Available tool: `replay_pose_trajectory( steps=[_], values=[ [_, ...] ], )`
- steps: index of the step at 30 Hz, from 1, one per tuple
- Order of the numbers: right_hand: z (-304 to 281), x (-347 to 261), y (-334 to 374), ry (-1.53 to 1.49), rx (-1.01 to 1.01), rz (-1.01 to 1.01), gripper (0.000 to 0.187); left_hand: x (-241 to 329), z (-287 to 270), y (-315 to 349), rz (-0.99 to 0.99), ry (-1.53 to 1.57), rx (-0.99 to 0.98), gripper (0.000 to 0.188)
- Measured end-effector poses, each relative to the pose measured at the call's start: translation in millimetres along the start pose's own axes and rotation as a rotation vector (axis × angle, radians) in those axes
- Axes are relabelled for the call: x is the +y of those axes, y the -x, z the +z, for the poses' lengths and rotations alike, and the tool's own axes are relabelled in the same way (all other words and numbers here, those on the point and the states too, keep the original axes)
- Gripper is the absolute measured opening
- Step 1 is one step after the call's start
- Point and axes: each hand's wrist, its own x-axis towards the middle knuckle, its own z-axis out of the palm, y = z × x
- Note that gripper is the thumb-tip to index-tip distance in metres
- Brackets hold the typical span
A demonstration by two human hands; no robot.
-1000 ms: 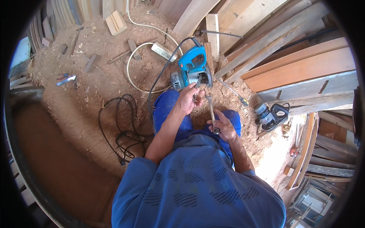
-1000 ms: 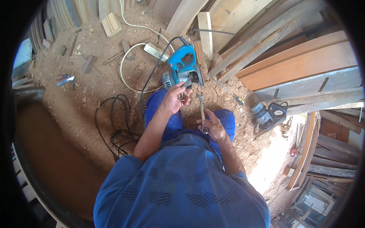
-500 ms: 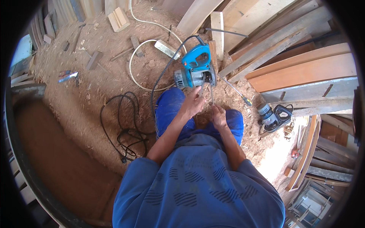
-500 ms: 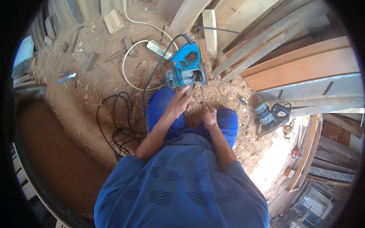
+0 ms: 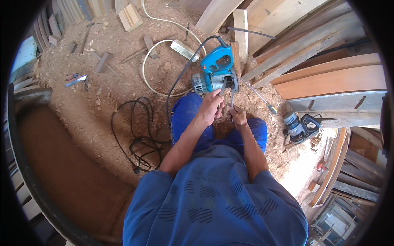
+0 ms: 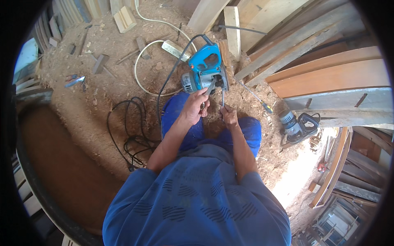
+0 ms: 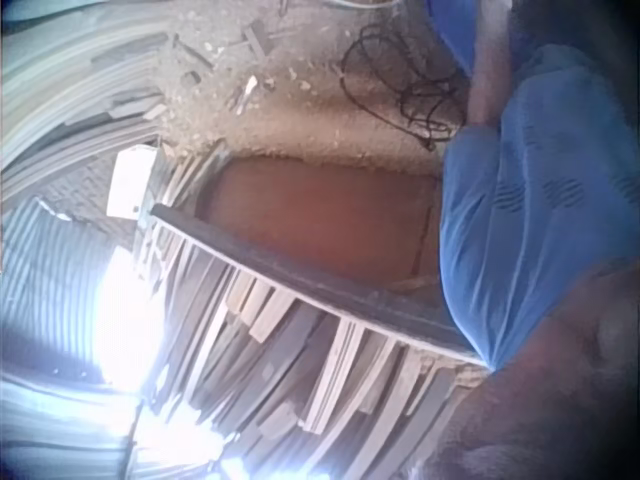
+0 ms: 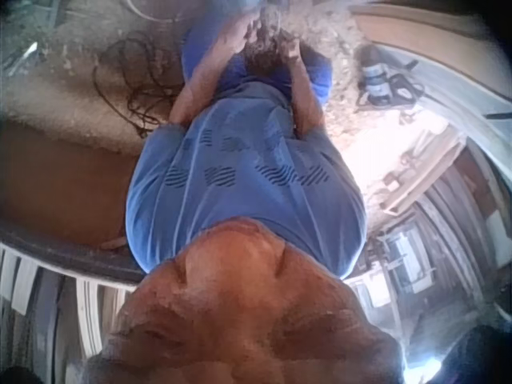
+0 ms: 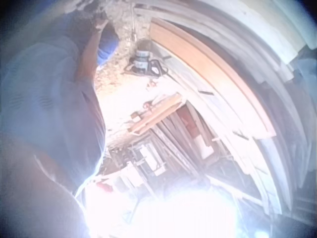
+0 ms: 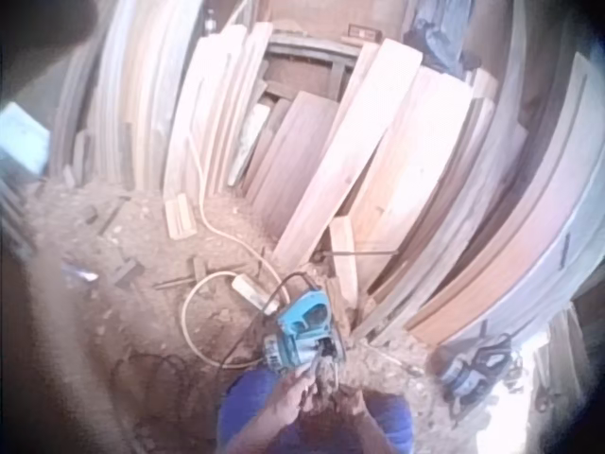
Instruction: The person loosens a bolt on a power tool using a wrench, retrieves a small component from a shelf, and hammers the component onto a wooden beam.
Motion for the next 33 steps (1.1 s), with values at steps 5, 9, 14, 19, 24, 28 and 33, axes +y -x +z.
replay_pose_trajectory(
  steps=[5,9,14,19,24,28,33],
  values=[
    [-6.2,30.5,-43.6,0.207,0.144,0.028,0.028,20.2,15.3,-12.4,-0.078,0.127,0.042,0.042],
    [16.3,13.6,-39.4,0.651,0.274,0.101,0.021,26.7,14.0,-16.8,-0.108,0.237,0.088,0.024],
    [18.1,-2.9,47.0,0.360,0.108,0.105,0.024,16.0,3.4,-2.3,-0.049,0.013,0.004,0.032],
    [-4.2,-78.9,119.4,0.273,0.157,0.005,0.031,-34.2,-0.6,7.4,-0.158,-0.306,-0.069,0.029],
    [-48.1,-121.8,132.0,-0.197,-0.074,0.085,0.037,-124.9,-14.0,-36.0,-0.432,-0.291,0.076,0.023],
    [-12.4,-195.5,150.1,-0.577,-0.263,-0.204,0.033,-160.8,-13.3,-65.2,-0.409,-0.378,0.098,0.021],
    [23.2,-215.3,144.8,0.407,-0.117,-0.346,0.010,-200.3,-52.1,-90.8,-0.049,-0.557,0.134,0.023]
  ],
)
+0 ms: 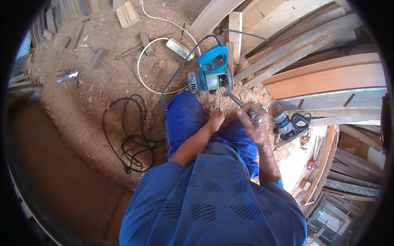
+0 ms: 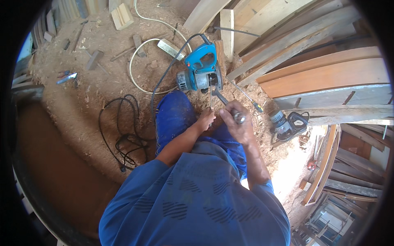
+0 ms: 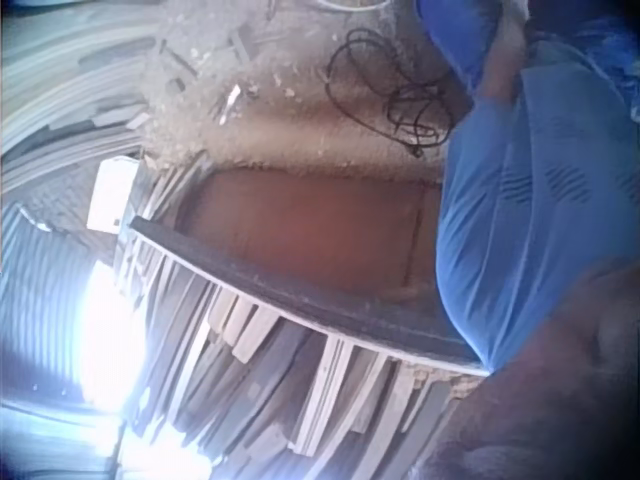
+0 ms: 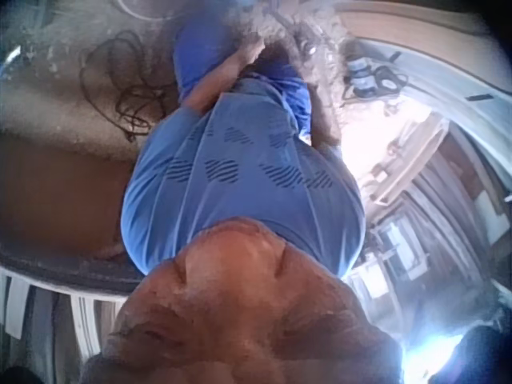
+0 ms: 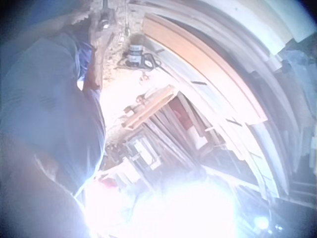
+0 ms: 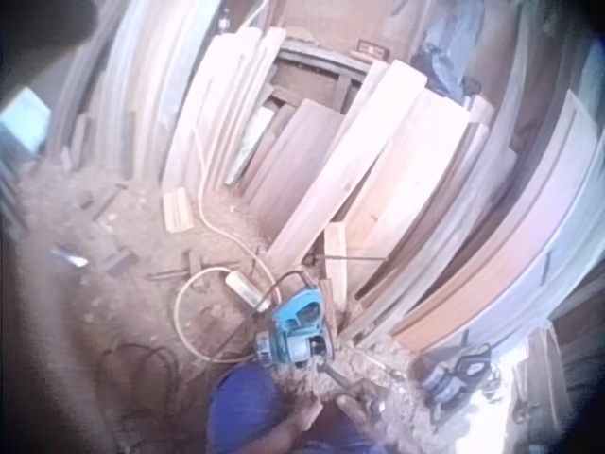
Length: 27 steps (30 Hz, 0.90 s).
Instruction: The person loosens a bolt on a power tool using a wrench, retrieves a small component from a shelf, and hammers the component onto a wooden beam.
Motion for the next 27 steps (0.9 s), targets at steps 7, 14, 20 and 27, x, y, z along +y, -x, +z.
replay_pose_trajectory(
  steps=[7,14,20,27],
  values=[
    [31.1,23.4,-53.4,0.547,0.094,-0.353,0.011,-1.7,13.3,-9.9,-0.021,-0.075,0.108,0.024],
    [32.2,44.9,-82.8,0.648,0.066,-0.252,0.010,-4.3,20.9,-14.1,0.057,-0.352,0.084,0.021],
    [37.3,40.4,-97.0,0.638,0.071,-0.312,0.011,-34.1,18.7,-28.9,0.650,-1.880,0.017,0.022],
    [27.3,39.3,-113.7,0.596,0.043,-0.252,0.008,-9.2,11.6,-17.9,0.724,-2.119,-0.220,0.027]
  ],
)
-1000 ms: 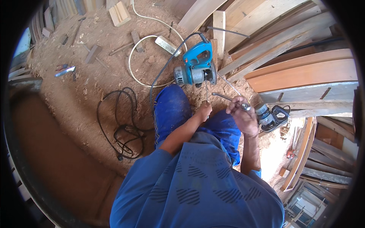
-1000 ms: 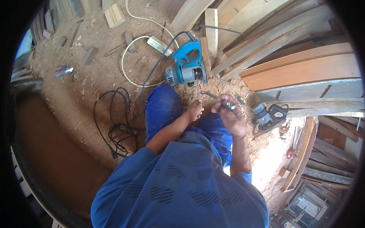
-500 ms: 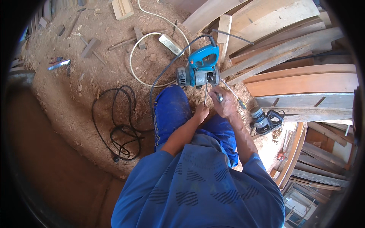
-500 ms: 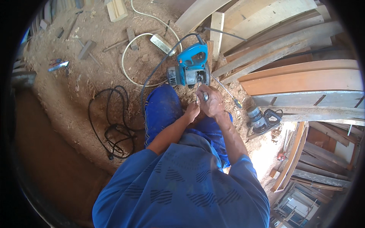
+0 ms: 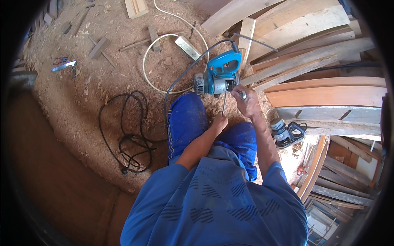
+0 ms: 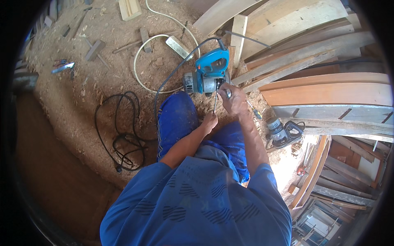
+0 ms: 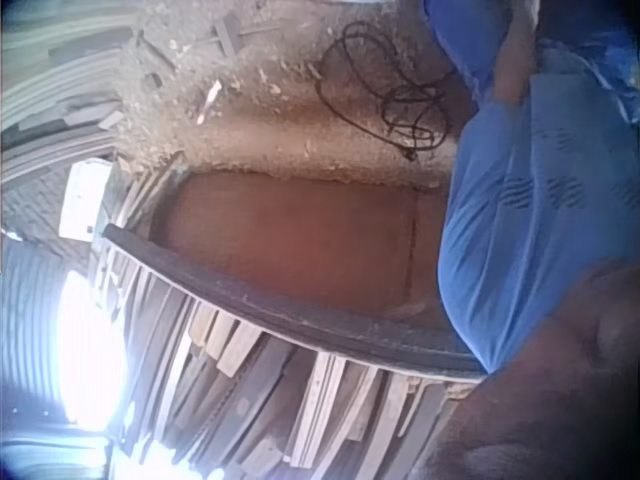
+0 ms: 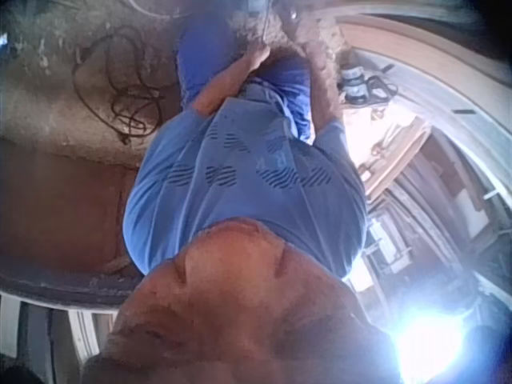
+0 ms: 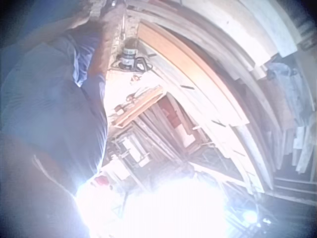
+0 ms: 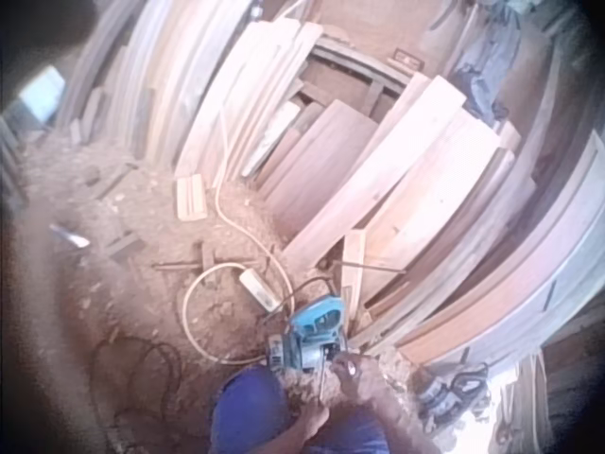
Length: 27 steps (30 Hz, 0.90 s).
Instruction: The person loosens a bolt on a power tool using a wrench, retrieves a small component from a shelf, and hammers the component onto a wooden beam.
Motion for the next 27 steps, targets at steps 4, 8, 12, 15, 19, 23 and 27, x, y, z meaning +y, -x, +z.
replay_pose_trajectory(
  steps=[4,8,12,15,19,23,27],
  values=[
    [-8.5,10.4,-8.0,0.050,-0.140,-0.096,0.006,-4.4,-9.4,2.4,0.009,0.032,-0.022,0.030],
    [-22.0,6.5,-33.8,0.063,-0.270,0.028,0.006,-7.1,-8.9,2.5,-0.022,0.119,-0.059,0.031],
    [-10.7,1.8,-56.6,0.134,-0.296,0.085,0.010,15.8,18.1,5.0,-0.308,0.672,0.253,0.025],
    [-2.5,5.5,-58.5,0.196,-0.339,0.016,0.009,22.3,25.8,6.4,-0.504,1.034,0.469,0.024],
    [5.7,15.1,-19.5,0.153,-0.345,-0.090,0.011,6.9,3.7,15.1,-0.756,1.682,0.299,0.028],
    [29.8,33.5,43.0,0.078,-0.316,0.064,0.026,-40.8,-89.9,63.5,-0.964,2.574,0.012,0.039],
    [38.0,27.3,37.4,-0.045,-0.299,0.092,0.030,-29.0,-68.8,65.3,-0.926,2.693,0.145,0.041]
  ],
)
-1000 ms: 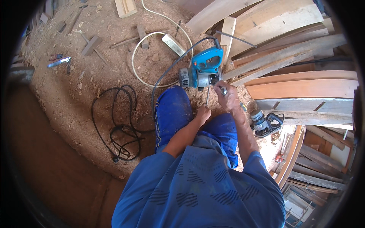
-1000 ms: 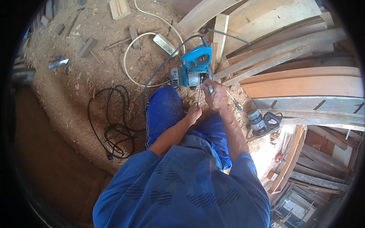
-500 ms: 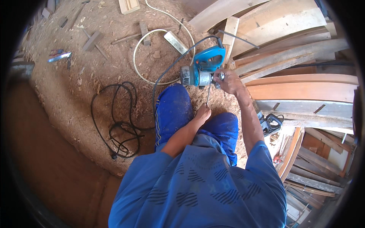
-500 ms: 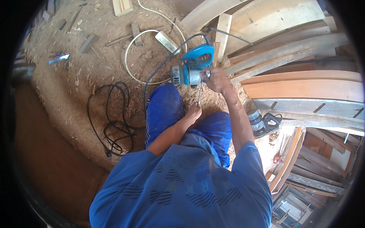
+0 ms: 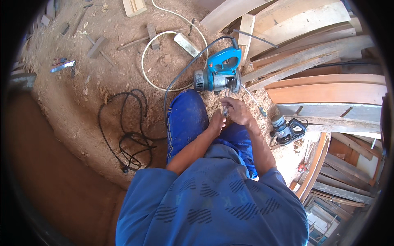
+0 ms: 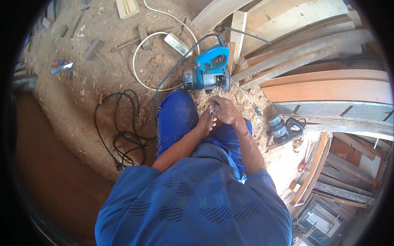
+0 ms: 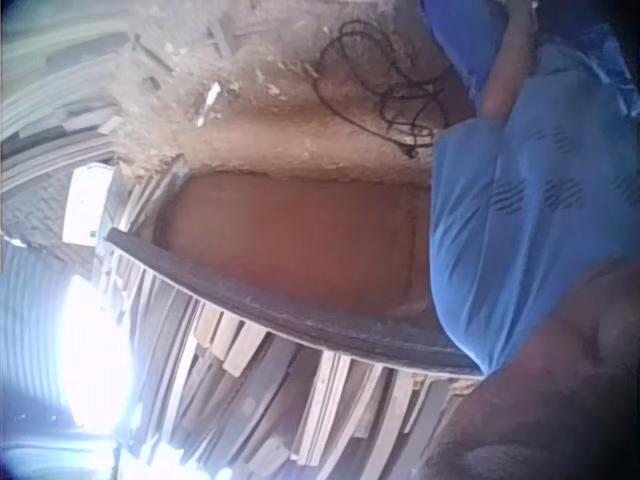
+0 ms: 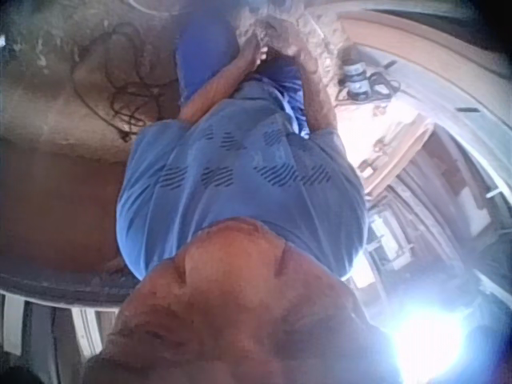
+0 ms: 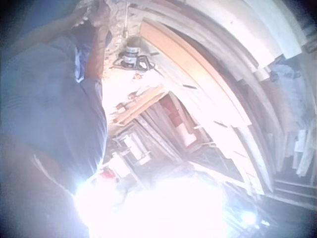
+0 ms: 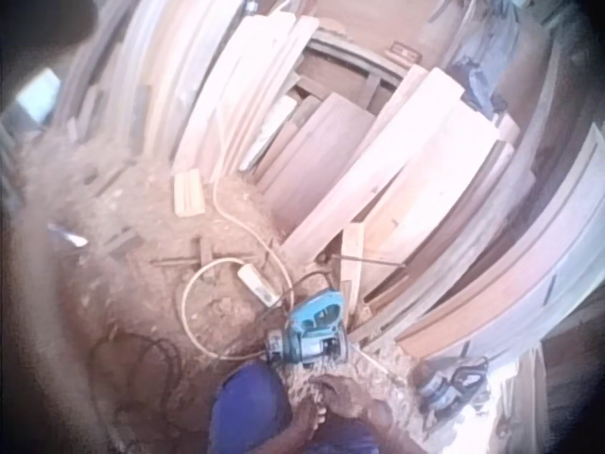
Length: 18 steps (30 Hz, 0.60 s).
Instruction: The person loosens a bolt on a power tool using a wrench, retrieves a small component from a shelf, and hammers the component onto a wooden beam.
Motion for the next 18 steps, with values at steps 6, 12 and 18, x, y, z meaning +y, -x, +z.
replay_pose_trajectory(
  steps=[6,12,18],
  values=[
    [7.1,-27.8,5.7,-0.370,-0.039,0.356,0.030,7.0,-9.6,10.1,-0.070,-0.020,-0.033,0.052],
    [71.2,22.5,26.8,-0.264,0.273,0.317,0.031,18.6,3.7,22.1,-0.098,0.176,-0.034,0.047],
    [104.7,52.5,22.7,-0.537,0.574,0.416,0.039,17.1,4.6,20.8,-0.045,0.049,0.024,0.043]
  ],
)
